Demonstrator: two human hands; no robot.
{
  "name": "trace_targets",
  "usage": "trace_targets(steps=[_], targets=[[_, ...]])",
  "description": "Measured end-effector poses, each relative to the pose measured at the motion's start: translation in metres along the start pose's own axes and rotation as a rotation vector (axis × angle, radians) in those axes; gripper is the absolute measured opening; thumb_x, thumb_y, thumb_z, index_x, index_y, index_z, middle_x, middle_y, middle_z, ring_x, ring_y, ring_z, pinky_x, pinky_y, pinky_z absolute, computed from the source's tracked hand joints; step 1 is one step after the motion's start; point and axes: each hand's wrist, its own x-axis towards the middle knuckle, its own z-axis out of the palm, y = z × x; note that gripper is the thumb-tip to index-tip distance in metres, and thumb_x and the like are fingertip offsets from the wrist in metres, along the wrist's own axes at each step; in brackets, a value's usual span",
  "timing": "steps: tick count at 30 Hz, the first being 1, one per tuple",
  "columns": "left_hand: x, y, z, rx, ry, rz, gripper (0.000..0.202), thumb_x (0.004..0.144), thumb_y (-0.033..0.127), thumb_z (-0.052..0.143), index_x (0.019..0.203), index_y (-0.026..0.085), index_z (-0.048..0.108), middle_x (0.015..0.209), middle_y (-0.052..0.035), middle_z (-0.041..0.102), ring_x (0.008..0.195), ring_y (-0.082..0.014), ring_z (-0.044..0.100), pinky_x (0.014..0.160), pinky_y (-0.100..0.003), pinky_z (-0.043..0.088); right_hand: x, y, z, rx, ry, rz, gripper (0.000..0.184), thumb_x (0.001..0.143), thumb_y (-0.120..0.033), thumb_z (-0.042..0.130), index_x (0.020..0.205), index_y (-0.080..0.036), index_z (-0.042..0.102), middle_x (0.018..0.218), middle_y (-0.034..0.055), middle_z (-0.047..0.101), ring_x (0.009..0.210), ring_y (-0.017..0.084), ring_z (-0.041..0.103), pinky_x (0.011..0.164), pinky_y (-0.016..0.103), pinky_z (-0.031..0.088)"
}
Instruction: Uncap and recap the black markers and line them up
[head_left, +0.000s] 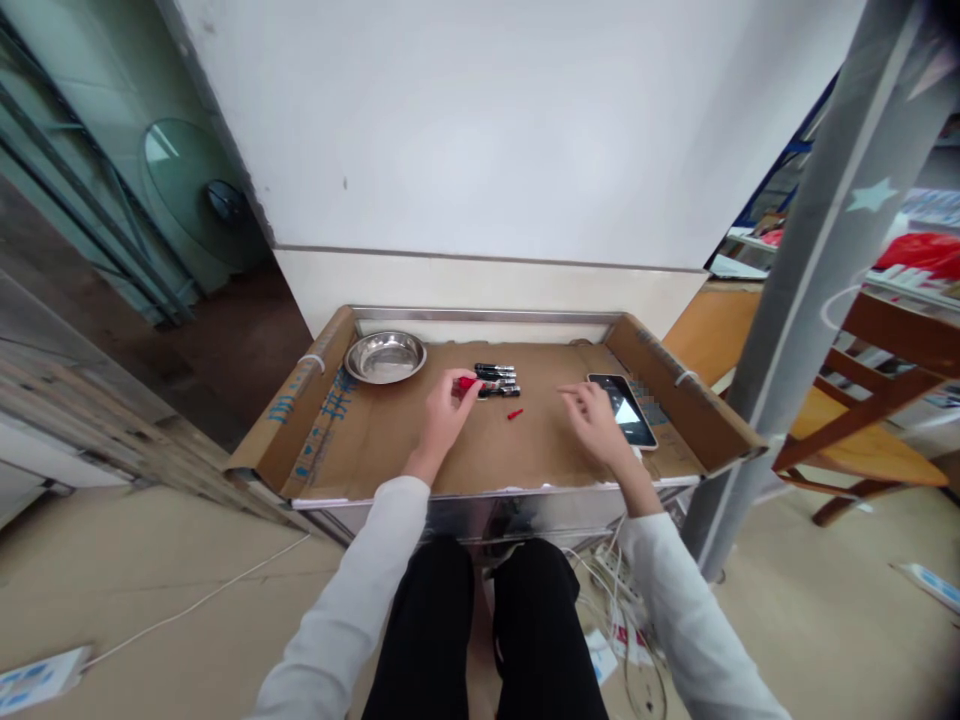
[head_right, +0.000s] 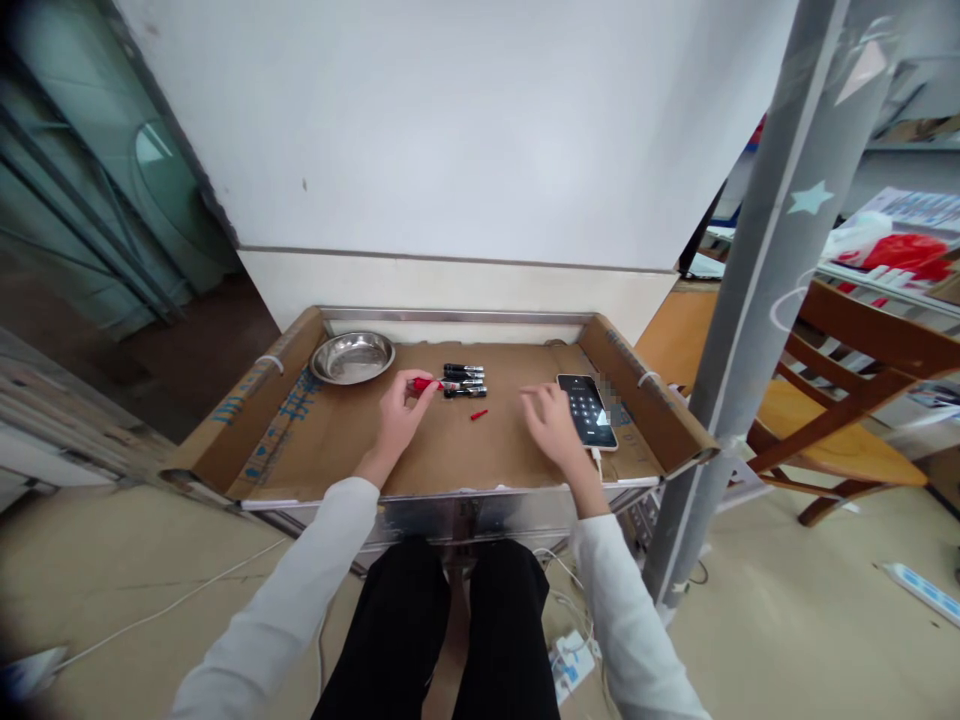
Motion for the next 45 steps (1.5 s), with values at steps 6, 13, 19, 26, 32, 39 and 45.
trace_targets(steps=[6, 13, 19, 26, 32, 39, 45], targets=[[0.001, 0.0, -0.002, 0.001, -0.05, -0.021, 0.019, 0.088, 0.034, 0.052, 0.099, 0.019, 0.056, 0.095, -0.0039, 0.064, 0.083, -0.0123, 0.061, 0.077, -0.025, 0.049, 0.001, -0.035, 0.044, 0.057, -0.207, -0.156, 0.027, 0.088, -0.028, 0.045, 0.11, -0.022, 0.059, 0.103, 0.0097, 0.054, 0.1, 0.023, 0.048, 0.092, 0.041, 0.04], [0.0, -0.002, -0.001, -0.024, -0.066, -0.052, 0.022, 0.089, 0.035, 0.05, 0.104, 0.02, 0.057, 0.098, -0.0042, 0.064, 0.085, -0.0124, 0.061, 0.078, -0.025, 0.049, 0.012, -0.032, 0.055, 0.043, -0.215, -0.119, 0.018, 0.088, -0.029, 0.049, 0.089, -0.021, 0.065, 0.087, 0.0068, 0.056, 0.088, 0.021, 0.051, 0.084, 0.036, 0.042], [0.001, -0.005, -0.001, -0.047, -0.091, -0.079, 0.029, 0.089, 0.038, 0.048, 0.111, 0.02, 0.057, 0.102, -0.0063, 0.065, 0.087, -0.0144, 0.062, 0.08, -0.028, 0.05, 0.023, -0.041, 0.066, 0.073, -0.126, -0.062, 0.02, 0.086, -0.032, 0.052, 0.096, -0.02, 0.064, 0.092, 0.0089, 0.058, 0.091, 0.023, 0.051, 0.085, 0.04, 0.041], [0.001, -0.005, -0.001, -0.014, -0.169, -0.027, 0.039, 0.092, 0.04, 0.041, 0.125, 0.023, 0.051, 0.111, -0.0081, 0.063, 0.096, -0.0169, 0.061, 0.084, -0.03, 0.05, 0.031, -0.074, 0.083, 1.029, -0.101, 0.404, 0.034, 0.086, -0.047, 0.045, 0.099, -0.021, 0.062, 0.09, 0.0051, 0.064, 0.068, 0.013, 0.057, 0.063, 0.028, 0.047], [0.002, -0.006, -0.001, 0.063, -0.25, 0.009, 0.046, 0.095, 0.039, 0.034, 0.138, 0.024, 0.036, 0.114, -0.0086, 0.06, 0.099, -0.0168, 0.058, 0.087, -0.031, 0.047, 0.034, -0.086, 0.088, 1.436, -0.281, 0.645, 0.015, 0.075, -0.027, 0.065, 0.083, -0.014, 0.067, 0.071, 0.0036, 0.067, 0.059, 0.009, 0.059, 0.057, 0.021, 0.048], [0.0, -0.002, -0.003, 0.023, -0.127, -0.044, 0.044, 0.094, 0.038, 0.035, 0.135, 0.023, 0.038, 0.111, -0.0079, 0.062, 0.09, -0.0151, 0.061, 0.084, -0.03, 0.048, 0.027, -0.065, 0.07, 1.429, -0.385, 0.639, 0.017, 0.084, -0.022, 0.056, 0.094, -0.015, 0.068, 0.09, 0.0064, 0.071, 0.081, 0.013, 0.066, 0.08, 0.027, 0.056], [0.003, -0.006, -0.003, 0.011, 0.042, -0.081, 0.035, 0.094, 0.035, 0.036, 0.125, 0.02, 0.045, 0.105, -0.0083, 0.062, 0.092, -0.0154, 0.06, 0.084, -0.03, 0.048, 0.026, -0.051, 0.058, 1.418, -0.41, 0.614, 0.023, 0.083, -0.023, 0.056, 0.102, -0.014, 0.066, 0.103, 0.0081, 0.069, 0.098, 0.016, 0.065, 0.095, 0.031, 0.051]])
